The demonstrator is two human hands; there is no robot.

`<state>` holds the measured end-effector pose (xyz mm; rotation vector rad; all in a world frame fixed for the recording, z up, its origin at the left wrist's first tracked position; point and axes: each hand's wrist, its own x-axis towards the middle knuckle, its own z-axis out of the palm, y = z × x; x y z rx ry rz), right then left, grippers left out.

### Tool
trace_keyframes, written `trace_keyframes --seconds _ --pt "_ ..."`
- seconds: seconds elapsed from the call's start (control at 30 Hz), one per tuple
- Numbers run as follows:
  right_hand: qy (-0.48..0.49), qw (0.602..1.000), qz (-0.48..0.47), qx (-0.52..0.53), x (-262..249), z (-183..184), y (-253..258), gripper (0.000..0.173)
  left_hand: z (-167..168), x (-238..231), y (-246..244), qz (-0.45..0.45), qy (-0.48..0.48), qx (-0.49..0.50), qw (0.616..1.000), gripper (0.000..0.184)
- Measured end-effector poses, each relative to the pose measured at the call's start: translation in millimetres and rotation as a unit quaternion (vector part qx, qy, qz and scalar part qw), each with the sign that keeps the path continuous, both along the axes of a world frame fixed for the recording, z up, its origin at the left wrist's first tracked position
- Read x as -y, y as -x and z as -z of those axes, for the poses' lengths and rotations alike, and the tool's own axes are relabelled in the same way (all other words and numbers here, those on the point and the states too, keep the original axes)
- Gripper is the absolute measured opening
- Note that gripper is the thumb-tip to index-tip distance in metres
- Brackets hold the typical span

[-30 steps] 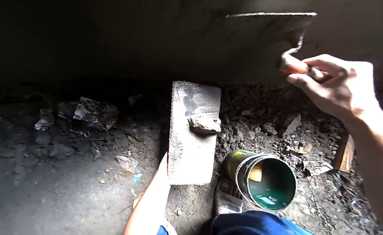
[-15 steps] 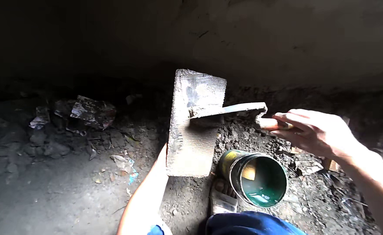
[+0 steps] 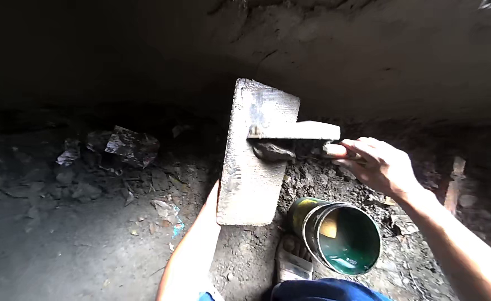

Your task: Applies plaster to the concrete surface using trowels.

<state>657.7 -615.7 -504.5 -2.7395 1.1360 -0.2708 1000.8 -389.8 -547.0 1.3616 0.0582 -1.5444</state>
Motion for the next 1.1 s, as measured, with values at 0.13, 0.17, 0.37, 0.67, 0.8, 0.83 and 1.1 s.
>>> trace_keyframes --seconds 0.13,0.17,0.37,0.67,0.8,0.83,1.1 --pt "0.007 0.997 0.033 0.066 17 1 -11 0.043 -6 6 0 0.012 0.017 -0.022 1.0 0.05" --pt "0.016 0.997 0.036 0.072 21 0 -13 0.043 -7 7 3 0.009 0.015 -0.009 1.0 0.05" --pt "0.007 0.992 0.056 0.112 46 -4 -35 0.044 2 8 9 0.012 0.032 -0.025 0.999 0.051" --pt "-0.092 0.99 0.038 0.1 95 -50 -44 0.052 4 3 7 -0.034 0.036 -0.024 0.998 0.047" --pt "-0.099 0.99 0.066 0.08 98 -75 -27 0.054 10 -4 6 -0.054 0.033 -0.007 0.998 0.047" --pt "-0.085 0.99 0.068 0.085 95 -78 -21 0.054 5 -3 5 -0.065 0.031 -0.029 0.997 0.047" --pt "0.004 0.995 0.086 0.048 55 -52 -12 0.047 15 -20 1 -0.068 0.012 0.015 0.998 0.048"
